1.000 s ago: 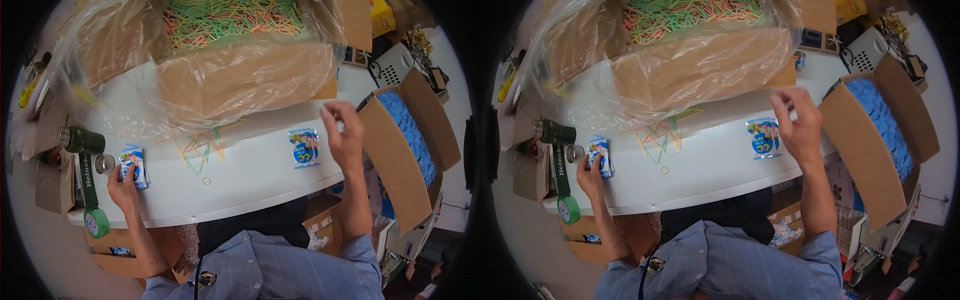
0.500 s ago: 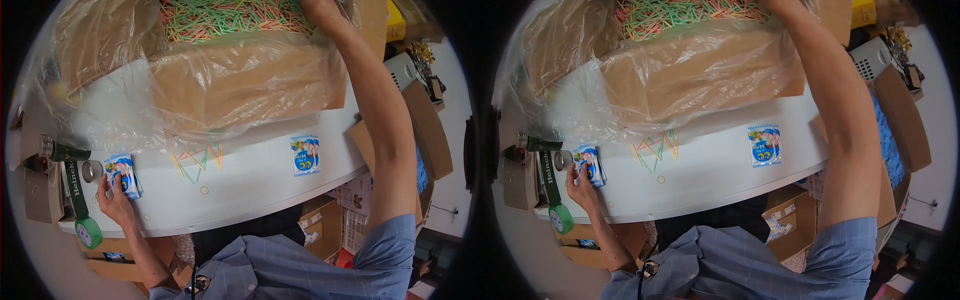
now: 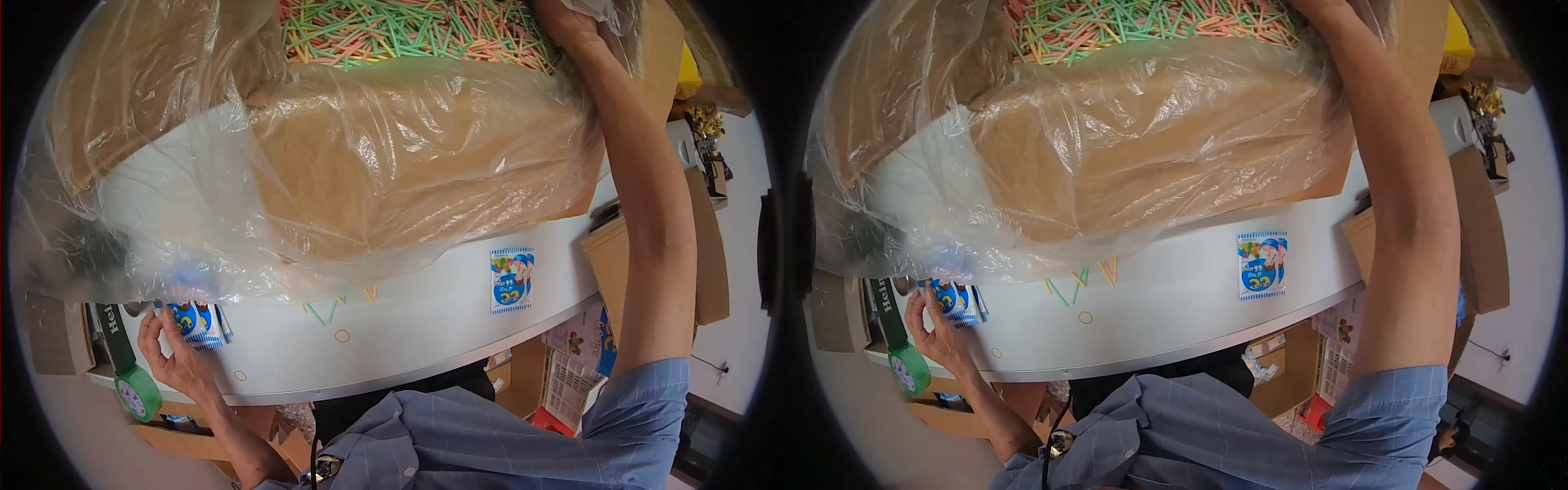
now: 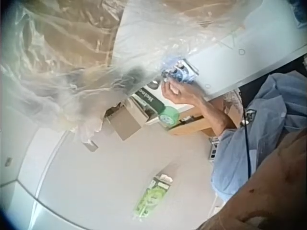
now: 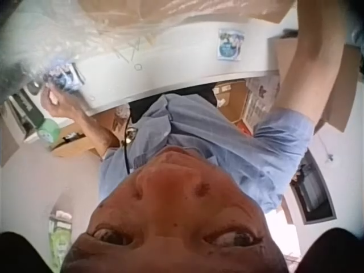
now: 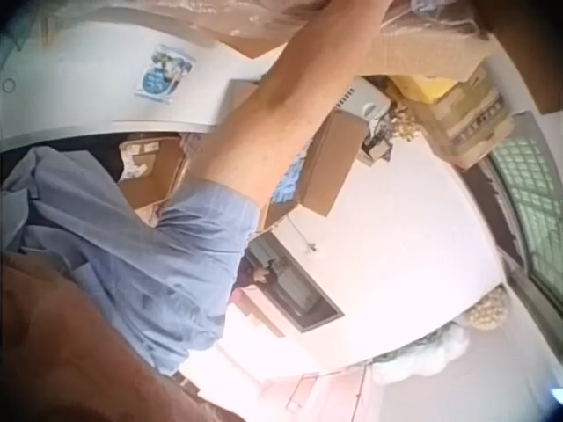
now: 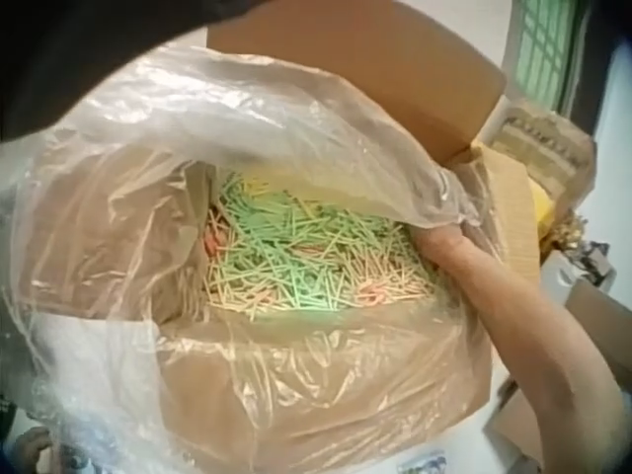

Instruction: Bundling small product packets with rubber bands and placing them into a box.

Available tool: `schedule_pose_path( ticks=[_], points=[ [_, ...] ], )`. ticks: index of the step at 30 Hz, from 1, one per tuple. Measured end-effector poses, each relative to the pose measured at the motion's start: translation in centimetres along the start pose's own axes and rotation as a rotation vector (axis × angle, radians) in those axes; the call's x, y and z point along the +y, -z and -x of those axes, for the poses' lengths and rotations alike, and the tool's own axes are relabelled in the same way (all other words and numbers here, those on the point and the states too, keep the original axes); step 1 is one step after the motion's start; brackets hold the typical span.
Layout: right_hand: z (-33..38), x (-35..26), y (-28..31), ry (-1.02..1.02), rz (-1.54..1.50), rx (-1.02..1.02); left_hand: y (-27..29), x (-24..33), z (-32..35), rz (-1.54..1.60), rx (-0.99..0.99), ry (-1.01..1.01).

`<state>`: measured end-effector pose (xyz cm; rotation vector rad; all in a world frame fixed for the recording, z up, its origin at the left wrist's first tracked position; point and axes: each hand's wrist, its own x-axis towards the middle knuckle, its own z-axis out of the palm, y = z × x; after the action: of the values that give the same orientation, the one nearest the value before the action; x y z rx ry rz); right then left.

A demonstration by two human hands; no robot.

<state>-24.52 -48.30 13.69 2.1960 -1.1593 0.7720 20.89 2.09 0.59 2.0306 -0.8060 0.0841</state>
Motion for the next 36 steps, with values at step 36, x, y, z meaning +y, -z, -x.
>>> schedule_pose_path(
  ticks=[36],
  points=[
    [28.1,-25.9,20.7,-1.223,-2.538,-1.025,-8.3,21.7,14.7,1.06,-1.253,0.368]
  ],
)
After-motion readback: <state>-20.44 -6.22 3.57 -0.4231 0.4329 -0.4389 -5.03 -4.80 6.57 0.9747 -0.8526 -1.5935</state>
